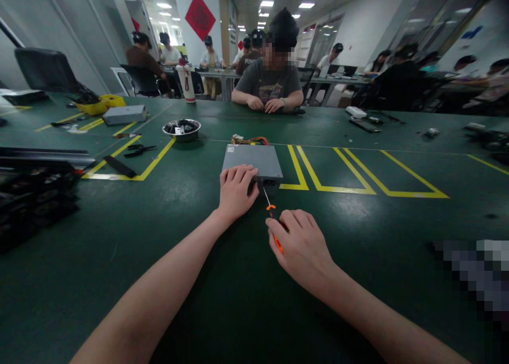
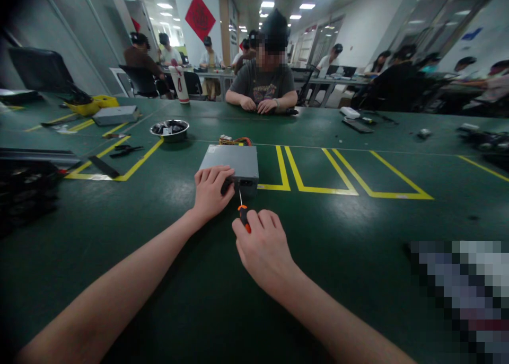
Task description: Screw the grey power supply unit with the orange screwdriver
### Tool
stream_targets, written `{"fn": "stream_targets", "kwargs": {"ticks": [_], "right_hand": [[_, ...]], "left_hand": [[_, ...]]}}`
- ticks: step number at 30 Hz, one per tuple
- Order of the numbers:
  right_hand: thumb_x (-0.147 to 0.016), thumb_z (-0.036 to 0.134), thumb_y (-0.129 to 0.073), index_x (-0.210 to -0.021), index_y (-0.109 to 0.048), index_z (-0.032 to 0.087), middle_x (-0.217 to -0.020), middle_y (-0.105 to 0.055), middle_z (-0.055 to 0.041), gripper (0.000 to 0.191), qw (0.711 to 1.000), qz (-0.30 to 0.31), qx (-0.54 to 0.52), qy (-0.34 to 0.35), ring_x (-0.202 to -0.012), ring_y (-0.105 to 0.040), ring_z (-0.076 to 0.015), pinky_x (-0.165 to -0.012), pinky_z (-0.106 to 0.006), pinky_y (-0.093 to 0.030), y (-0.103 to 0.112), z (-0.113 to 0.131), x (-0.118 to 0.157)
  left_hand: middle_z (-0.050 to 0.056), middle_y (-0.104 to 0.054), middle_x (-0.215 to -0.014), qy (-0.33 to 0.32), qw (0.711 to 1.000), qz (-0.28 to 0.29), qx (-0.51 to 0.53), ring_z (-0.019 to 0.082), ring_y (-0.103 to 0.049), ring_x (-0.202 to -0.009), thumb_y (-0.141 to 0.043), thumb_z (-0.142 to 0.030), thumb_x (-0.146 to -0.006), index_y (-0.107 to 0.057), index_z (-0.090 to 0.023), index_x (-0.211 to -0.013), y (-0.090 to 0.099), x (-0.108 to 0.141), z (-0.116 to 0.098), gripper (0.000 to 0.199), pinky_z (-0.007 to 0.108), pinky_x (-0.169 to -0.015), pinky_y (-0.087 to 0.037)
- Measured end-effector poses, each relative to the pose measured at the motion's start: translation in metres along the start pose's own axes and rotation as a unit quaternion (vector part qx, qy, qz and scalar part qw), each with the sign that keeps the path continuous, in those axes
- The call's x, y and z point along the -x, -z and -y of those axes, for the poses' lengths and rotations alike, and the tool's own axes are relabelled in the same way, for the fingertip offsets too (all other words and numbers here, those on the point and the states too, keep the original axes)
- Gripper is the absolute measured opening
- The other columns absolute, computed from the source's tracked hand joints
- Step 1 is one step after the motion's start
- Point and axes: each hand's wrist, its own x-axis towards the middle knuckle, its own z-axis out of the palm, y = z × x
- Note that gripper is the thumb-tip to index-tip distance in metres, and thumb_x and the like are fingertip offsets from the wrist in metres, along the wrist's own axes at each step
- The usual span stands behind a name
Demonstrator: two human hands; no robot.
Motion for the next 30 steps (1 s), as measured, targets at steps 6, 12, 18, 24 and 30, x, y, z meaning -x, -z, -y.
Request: {"fn": "stream_targets", "kwargs": {"ticks": [6,12,18,24,30], "right_hand": [[-0.086,0.044,-0.041,-0.098,-0.054,0.008,-0.074,-0.059,-0.0067,0.04,0.995,-0.043,-0.055,-0.073,-0.064,-0.051,-0.0147,-0.064,-0.029,-0.039,-0.0001,-0.004,-0.0021],[-0.08,0.014,-0.047,-0.099,-0.06,0.015,-0.083,-0.059,-0.0081,0.022,0.998,-0.04,0.041,0.037,-0.079,-0.052,-0.0192,-0.077,-0.034,-0.038,-0.0044,0.0033,0.0016],[-0.084,0.039,-0.047,-0.105,-0.058,0.014,-0.088,-0.059,-0.0098,0.035,0.999,-0.03,-0.001,0.022,-0.086,-0.05,-0.0222,-0.082,-0.038,-0.037,-0.0041,0.0041,0.0015],[-0.086,0.031,-0.043,-0.104,-0.056,0.008,-0.077,-0.06,-0.0069,0.031,0.998,-0.034,-0.028,-0.036,-0.068,-0.052,-0.0156,-0.074,-0.033,-0.04,-0.0028,0.0021,-0.0001],[-0.071,0.008,-0.055,-0.096,-0.061,0.021,-0.092,-0.058,-0.0087,0.028,0.998,0.009,0.044,0.04,-0.089,-0.05,-0.0232,-0.083,-0.039,-0.036,-0.0057,0.0032,0.0032]], "left_hand": [[0.003,-0.058,-0.116,-0.004,1.0,0.001,-0.001,0.022,-0.046,-0.113,-0.05,-0.025,-0.081,-0.052,-0.024,-0.109,0.0002,0.0002,0.0003,0.027,0.041,-0.095,-0.029],[0.003,-0.058,-0.117,-0.002,1.0,0.001,0.0,0.023,-0.046,-0.112,-0.05,-0.023,-0.081,-0.052,-0.025,-0.109,0.0001,0.0,0.0,0.028,0.041,-0.094,-0.029],[0.003,-0.057,-0.118,-0.002,1.0,0.007,0.003,0.023,-0.045,-0.114,-0.05,-0.023,-0.081,-0.052,-0.025,-0.109,0.0013,0.0,-0.0003,0.029,0.042,-0.095,-0.028],[0.003,-0.057,-0.118,-0.002,1.0,0.01,0.004,0.023,-0.045,-0.114,-0.049,-0.024,-0.081,-0.052,-0.025,-0.11,0.0012,0.0004,0.0003,0.029,0.041,-0.096,-0.028],[0.003,-0.057,-0.118,-0.001,1.0,0.008,0.0,0.023,-0.045,-0.113,-0.05,-0.023,-0.08,-0.052,-0.025,-0.109,0.0016,0.0002,-0.0003,0.029,0.041,-0.095,-0.029]]}}
